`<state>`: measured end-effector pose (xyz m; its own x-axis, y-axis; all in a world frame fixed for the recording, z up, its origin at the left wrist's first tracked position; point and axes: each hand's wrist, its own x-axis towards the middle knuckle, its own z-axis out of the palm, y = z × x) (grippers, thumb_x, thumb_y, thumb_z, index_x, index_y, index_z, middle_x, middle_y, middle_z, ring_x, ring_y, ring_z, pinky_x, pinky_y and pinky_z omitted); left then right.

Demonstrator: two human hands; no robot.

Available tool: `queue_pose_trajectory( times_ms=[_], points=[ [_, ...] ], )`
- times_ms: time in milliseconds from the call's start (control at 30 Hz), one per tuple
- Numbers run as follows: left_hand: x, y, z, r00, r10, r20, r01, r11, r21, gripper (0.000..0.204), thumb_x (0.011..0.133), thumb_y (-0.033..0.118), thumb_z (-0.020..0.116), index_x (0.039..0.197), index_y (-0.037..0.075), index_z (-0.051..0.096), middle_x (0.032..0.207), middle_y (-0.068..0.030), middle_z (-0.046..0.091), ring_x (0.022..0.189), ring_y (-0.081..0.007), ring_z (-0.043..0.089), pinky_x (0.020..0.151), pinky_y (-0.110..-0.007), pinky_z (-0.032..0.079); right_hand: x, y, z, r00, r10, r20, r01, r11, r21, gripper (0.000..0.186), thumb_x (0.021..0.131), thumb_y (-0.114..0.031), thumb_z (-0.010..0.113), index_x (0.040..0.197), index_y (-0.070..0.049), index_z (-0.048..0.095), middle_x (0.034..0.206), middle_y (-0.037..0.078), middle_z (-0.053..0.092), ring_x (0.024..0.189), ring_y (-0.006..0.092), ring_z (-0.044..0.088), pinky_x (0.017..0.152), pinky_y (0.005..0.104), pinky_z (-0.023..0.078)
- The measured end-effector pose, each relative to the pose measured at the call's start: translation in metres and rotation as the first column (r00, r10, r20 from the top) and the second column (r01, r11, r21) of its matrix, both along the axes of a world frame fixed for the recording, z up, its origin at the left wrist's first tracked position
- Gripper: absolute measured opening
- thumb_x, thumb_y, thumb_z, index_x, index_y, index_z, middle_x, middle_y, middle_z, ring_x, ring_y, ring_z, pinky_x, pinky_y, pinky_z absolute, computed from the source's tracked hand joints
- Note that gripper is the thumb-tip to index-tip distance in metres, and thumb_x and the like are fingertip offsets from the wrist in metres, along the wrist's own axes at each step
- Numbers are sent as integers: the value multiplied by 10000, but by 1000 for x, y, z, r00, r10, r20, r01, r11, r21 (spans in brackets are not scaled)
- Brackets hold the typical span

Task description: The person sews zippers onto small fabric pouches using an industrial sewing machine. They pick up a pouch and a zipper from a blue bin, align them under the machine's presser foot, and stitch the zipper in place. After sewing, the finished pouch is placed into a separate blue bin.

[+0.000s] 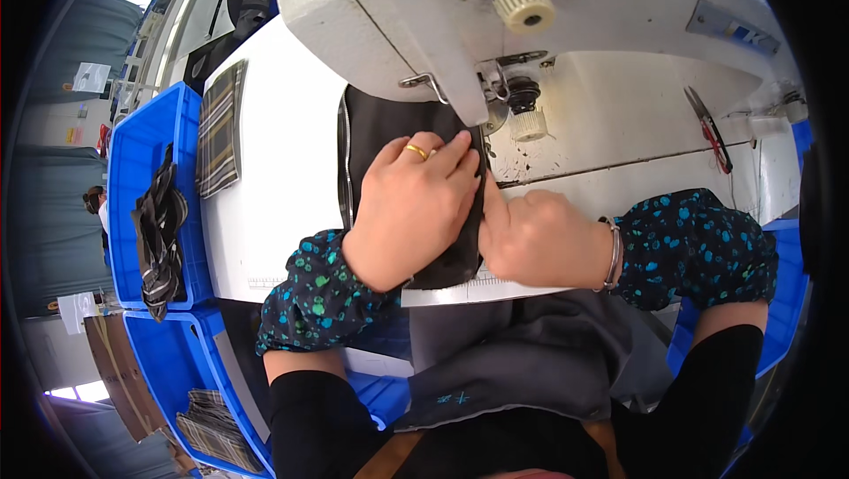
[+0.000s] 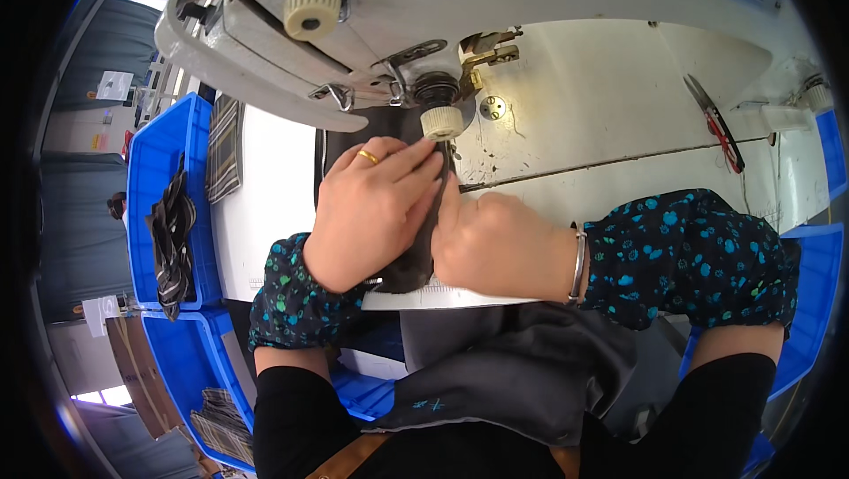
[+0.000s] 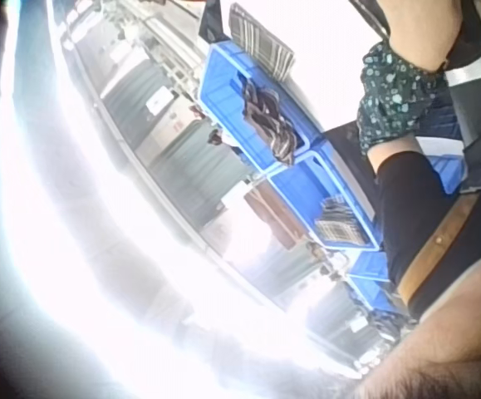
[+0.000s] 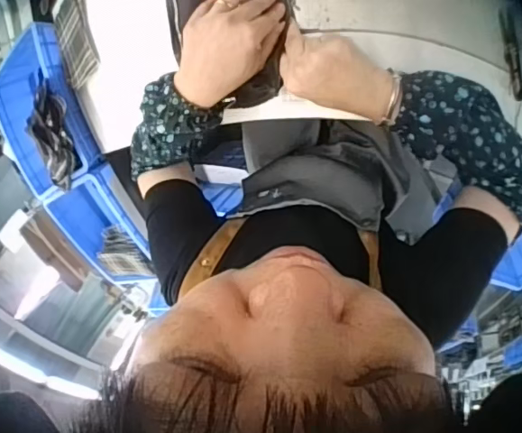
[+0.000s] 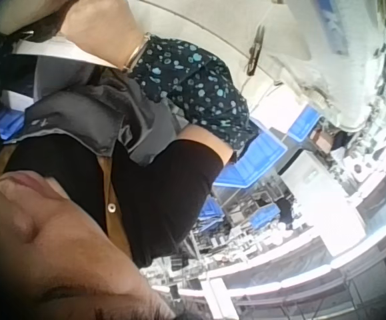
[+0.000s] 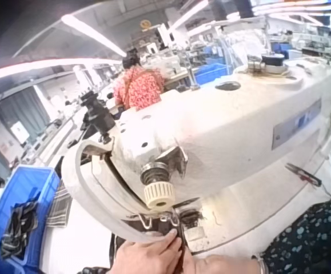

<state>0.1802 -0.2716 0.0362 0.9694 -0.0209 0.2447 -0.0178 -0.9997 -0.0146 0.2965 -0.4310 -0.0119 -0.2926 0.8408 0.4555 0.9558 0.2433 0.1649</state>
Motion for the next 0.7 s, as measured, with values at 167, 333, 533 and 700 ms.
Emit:
queue_pose_trajectory(
  times_ms=[167,333,533,700],
  points=[
    [14,17,-4,1000,3,19,-2,998,-59,215,862,137,734,1062,71,773,1153,-51,744,1054,-254,678,852,-408,536,10,11,-4,996,-65,-57,62,996,-57,186,784,-135,660,770,48,690,1042,388,701,506,197,635,479,326,510],
    [17,29,-7,999,-18,42,22,993,-119,225,886,124,717,1093,52,766,1241,-104,731,1114,-333,671,867,-425,533,18,17,-4,995,-29,-99,28,1000,-14,189,733,-169,660,692,15,655,1011,405,702,494,188,657,428,310,496],
    [0,22,-1,998,-60,-17,54,963,-265,248,895,108,710,1125,31,765,1242,-125,728,1155,-349,657,974,-430,515,8,1,3,996,-27,-87,24,999,-37,207,747,-179,662,707,24,661,1003,393,707,516,194,671,432,310,493],
    [-10,-4,3,998,-58,-37,44,952,-303,298,898,128,724,1158,-18,734,1247,-153,696,1137,-350,650,959,-426,532,3,-9,6,993,20,-119,-23,999,-29,203,724,-175,672,715,28,677,972,366,719,514,179,651,427,295,472]
  ],
)
